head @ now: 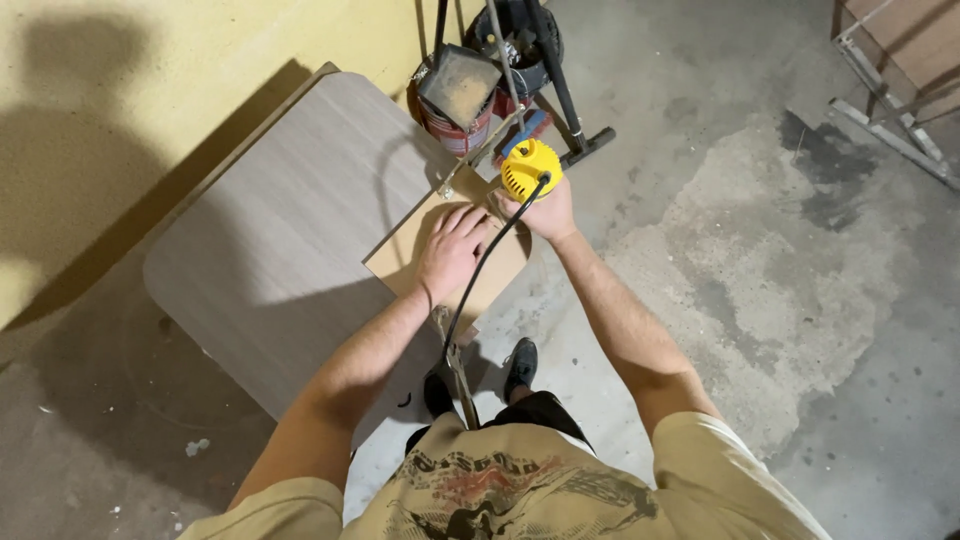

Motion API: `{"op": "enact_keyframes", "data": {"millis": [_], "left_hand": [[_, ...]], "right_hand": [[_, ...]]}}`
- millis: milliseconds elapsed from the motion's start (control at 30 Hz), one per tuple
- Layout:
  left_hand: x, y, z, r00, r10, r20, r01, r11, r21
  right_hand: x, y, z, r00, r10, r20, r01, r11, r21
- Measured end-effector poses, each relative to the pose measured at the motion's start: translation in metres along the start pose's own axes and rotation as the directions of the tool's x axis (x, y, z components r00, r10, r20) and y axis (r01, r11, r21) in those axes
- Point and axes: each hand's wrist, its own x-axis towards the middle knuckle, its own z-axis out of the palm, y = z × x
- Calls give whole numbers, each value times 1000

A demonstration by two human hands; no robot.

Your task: Using a handheld router to shape the edges of a small wooden board clamped to a workbench.

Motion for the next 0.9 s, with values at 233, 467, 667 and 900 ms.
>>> {"op": "enact_keyframes", "data": {"millis": [233, 467, 667, 900], "left_hand": [[-27, -4, 2, 939, -312, -141, 249, 905, -346], [-24, 103, -236, 923, -376, -82, 204, 657, -725], [-105, 152, -334, 822, -548, -155, 302, 651, -697], [-265, 170, -401, 493, -859, -134, 379, 351, -856]], "right_hand": [[-29, -86, -21, 935, -353, 21, 354, 933, -61], [-64, -169, 16, 798, -493, 346, 421, 868, 264], [-108, -215, 115, 534, -732, 423, 591, 681, 433], [-208, -293, 252, 244, -889, 388, 654, 446, 611]]}}
